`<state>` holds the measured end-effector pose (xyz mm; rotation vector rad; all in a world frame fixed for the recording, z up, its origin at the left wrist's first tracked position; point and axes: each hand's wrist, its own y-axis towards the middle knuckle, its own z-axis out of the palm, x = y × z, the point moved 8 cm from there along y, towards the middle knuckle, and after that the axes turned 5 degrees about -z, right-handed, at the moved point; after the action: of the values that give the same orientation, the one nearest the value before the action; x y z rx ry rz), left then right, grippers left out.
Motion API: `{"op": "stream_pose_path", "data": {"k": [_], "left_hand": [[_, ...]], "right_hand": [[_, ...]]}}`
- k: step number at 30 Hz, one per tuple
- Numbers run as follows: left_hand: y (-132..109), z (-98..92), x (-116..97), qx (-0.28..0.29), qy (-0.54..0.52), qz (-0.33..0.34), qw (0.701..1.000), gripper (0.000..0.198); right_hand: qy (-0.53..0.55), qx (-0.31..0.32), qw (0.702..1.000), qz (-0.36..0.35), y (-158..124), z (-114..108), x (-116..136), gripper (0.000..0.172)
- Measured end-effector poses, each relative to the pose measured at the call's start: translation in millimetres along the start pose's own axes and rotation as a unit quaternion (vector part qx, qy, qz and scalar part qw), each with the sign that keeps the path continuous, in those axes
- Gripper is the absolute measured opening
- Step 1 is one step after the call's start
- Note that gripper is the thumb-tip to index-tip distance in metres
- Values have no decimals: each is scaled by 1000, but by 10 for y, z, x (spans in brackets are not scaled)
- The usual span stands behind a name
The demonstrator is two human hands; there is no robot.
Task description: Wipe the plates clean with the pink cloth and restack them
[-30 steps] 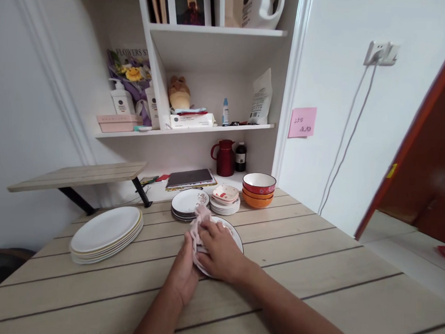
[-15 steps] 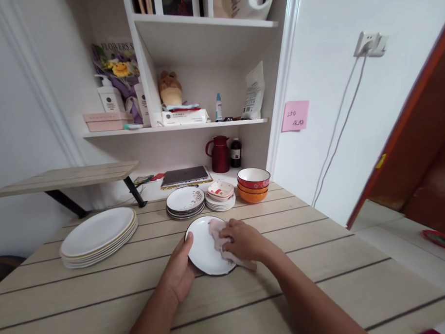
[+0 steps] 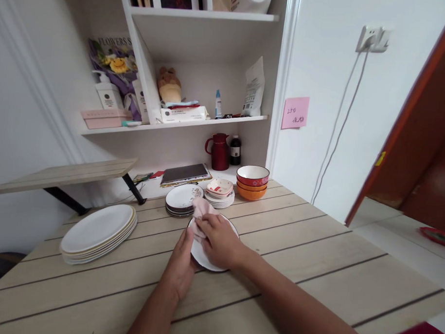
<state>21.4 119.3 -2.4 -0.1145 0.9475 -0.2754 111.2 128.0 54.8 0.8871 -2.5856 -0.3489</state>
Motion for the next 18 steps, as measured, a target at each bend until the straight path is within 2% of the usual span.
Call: {"op": "stream_pose_path", "data": {"k": [2,4,6,8,10,14,16,18], "left_hand": [[15,-3,14,12,-10,-7,1000,52],[24,6,43,25,-23,-28,999,56],[28,19,82,35,-31,-54,997,62],[28,13,106,32,-29,-71,997,63],[28,-24,103,11,-20,-69,997,60],[20,-89,67,-34,9,-48,998,51],[17,-68,46,-31,20,-34,999,49],[16,-27,15,-20,27,-9,999,49]], "right_hand": [[29,26,998,-55,-63,-11,125,64],[61,64,990,-106,-137,-45,199,60],[95,102,979,-146,-201,-90,203,44],[124,130,972,-152,-235,-129,107,29],[127,148,975,-106,-238,-141,-101,22],[38,135,986,89,-241,-151,-646,22],[-6,106,981,160,-239,-168,-777,29],[-38,70,980,183,-196,-163,-765,33]]}}
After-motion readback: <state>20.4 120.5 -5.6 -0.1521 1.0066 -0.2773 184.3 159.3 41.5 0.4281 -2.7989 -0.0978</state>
